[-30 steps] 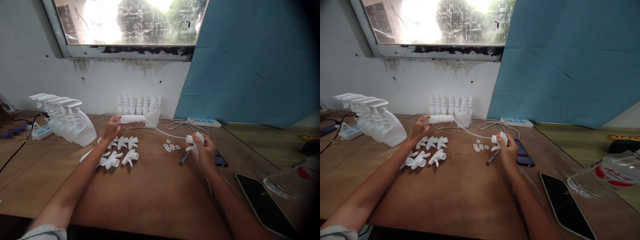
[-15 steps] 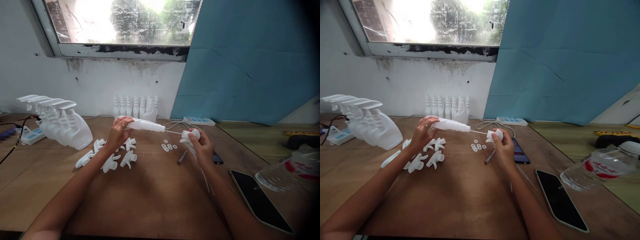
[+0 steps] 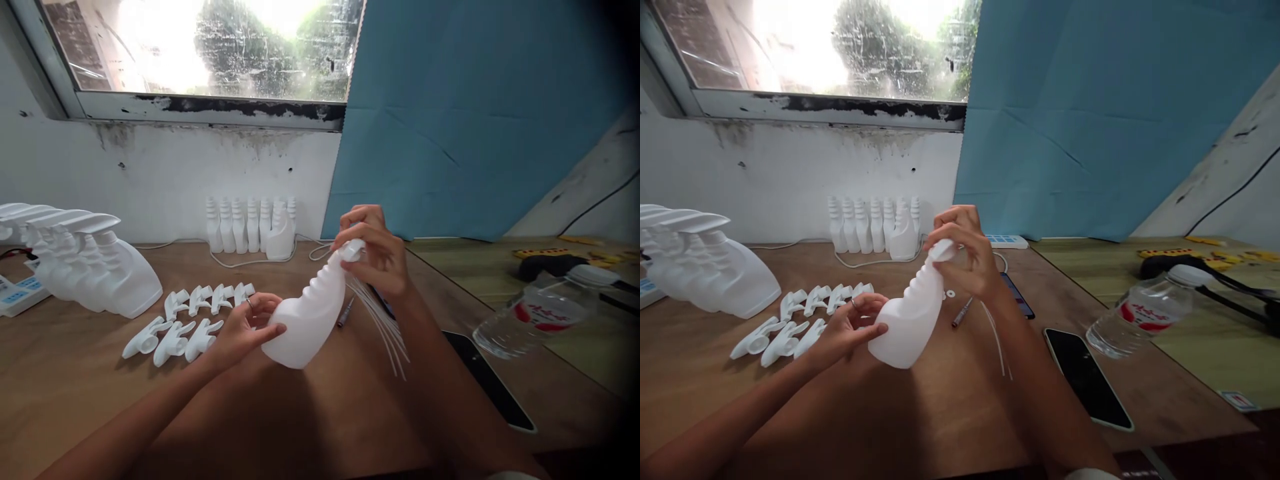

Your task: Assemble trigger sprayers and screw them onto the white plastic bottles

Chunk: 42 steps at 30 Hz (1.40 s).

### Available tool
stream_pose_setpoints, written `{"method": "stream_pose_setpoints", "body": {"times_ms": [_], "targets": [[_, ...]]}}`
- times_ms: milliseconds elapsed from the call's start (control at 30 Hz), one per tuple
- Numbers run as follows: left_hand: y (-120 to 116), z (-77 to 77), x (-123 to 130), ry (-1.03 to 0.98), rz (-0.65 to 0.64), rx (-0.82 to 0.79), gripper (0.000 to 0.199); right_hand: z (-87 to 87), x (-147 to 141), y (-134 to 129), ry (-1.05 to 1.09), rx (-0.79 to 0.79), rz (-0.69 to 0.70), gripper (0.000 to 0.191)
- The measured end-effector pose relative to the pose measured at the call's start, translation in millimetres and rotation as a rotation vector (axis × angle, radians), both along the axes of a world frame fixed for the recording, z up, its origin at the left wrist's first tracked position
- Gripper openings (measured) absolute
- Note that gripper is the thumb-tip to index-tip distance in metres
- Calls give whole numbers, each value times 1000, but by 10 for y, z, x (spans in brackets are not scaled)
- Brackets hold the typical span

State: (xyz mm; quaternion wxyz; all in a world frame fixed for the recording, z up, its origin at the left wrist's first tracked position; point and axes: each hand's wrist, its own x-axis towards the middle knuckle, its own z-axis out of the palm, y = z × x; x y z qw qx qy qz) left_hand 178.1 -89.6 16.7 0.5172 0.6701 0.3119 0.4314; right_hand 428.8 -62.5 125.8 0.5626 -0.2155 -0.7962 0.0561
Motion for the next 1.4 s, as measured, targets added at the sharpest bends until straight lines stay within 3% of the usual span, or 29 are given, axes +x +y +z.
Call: {"method": "stream_pose_setpoints", "body": {"times_ms": [167,333,433,600,800,867,933,1100,1167,1267,1400], "targets": [[-11,-259,27,-158,-48,-75,31,50,-211,-51,-129,-5,-58,18],[-20,-372,19,-155,5,-95,34,11,-342,-34,-155,-18,-56,11],[-18,-376,15,-181,-43,-131,34,-39,-399,-1,-96,-75,99,12],[-3,-366,0,-218,-165,-177,33,-140,-469,53,50,-263,471,40],[-11,-371,-27,-153,-189,-153,35,-168,-480,93,62,-305,559,35],[13,-268,-36,-96,-180,-117,42,-153,-477,78,62,-291,548,37],[65,-58,-23,-76,-140,-33,49,-146,-482,50,56,-280,520,38],[201,739,137,-176,-56,233,36,-218,-545,-9,80,-209,476,27],[214,981,213,-130,-54,243,38,-271,-583,-15,118,-138,446,29],[192,1129,281,-34,-48,227,43,-341,-637,-18,150,-58,334,34],[153,1098,260,-13,-60,222,37,-445,-715,12,215,-92,189,62]]}}
